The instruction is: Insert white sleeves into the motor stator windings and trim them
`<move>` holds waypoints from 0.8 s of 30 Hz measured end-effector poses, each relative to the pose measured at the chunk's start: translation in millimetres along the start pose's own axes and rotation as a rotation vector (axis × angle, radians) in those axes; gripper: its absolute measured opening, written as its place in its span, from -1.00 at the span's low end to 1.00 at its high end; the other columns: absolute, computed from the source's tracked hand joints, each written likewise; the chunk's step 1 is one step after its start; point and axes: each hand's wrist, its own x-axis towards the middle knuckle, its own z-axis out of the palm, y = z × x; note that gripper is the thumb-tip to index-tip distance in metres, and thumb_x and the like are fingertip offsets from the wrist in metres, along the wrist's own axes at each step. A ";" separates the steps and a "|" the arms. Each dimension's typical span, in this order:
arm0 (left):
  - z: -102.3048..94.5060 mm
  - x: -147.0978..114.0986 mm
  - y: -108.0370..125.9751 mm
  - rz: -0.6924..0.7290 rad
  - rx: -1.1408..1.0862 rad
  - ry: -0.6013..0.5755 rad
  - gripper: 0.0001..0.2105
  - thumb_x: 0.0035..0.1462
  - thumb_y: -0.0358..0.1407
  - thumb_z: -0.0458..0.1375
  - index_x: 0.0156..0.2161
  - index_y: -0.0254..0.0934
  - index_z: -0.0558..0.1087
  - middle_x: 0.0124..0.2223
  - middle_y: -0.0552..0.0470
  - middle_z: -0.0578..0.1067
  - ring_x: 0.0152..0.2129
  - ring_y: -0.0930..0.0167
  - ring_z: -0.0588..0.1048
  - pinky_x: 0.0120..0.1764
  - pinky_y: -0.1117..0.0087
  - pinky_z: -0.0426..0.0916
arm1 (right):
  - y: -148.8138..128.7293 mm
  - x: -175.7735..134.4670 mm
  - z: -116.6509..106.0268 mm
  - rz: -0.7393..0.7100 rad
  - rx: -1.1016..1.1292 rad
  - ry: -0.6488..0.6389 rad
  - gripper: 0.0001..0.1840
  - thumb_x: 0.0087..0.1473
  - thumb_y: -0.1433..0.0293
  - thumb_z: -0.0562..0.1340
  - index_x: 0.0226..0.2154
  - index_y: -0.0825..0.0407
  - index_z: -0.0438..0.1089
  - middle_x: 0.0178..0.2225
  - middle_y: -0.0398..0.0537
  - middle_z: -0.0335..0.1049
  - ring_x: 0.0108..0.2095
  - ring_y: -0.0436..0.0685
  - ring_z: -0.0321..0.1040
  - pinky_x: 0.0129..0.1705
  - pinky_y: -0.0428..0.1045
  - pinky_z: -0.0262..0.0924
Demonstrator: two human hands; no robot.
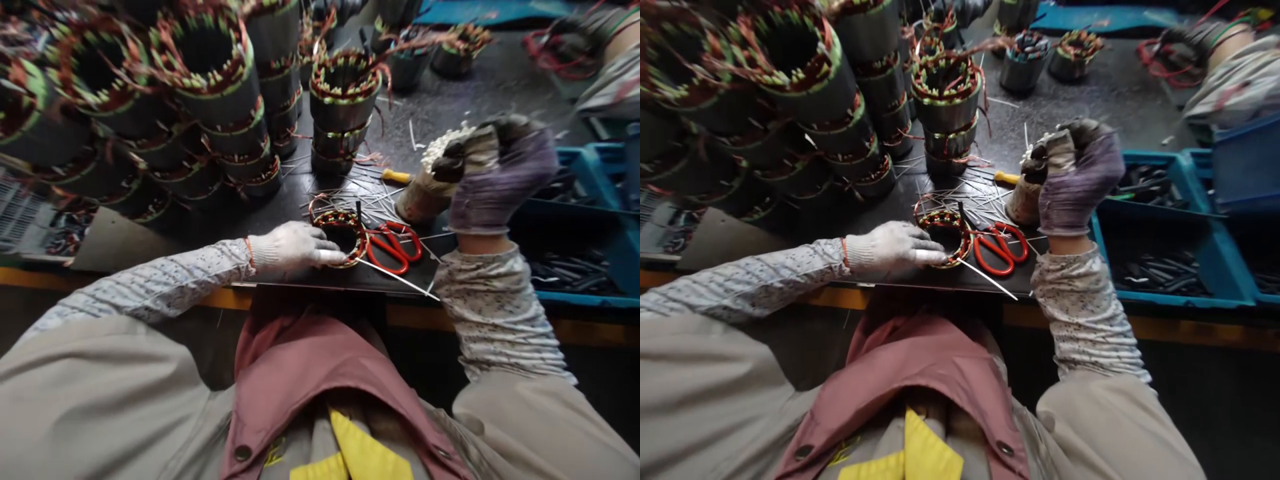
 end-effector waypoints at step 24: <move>25.2 31.6 4.2 -0.241 -0.057 0.216 -0.59 0.12 -0.21 0.22 0.07 -0.25 0.38 -0.20 -0.05 0.57 -0.21 0.31 0.53 0.15 0.10 0.12 | -16.2 -222.3 -57.2 0.135 0.312 -0.497 -0.78 0.07 0.56 0.23 -0.26 -0.07 0.43 -0.23 -0.12 0.56 -0.13 0.09 0.50 -0.07 0.01 0.44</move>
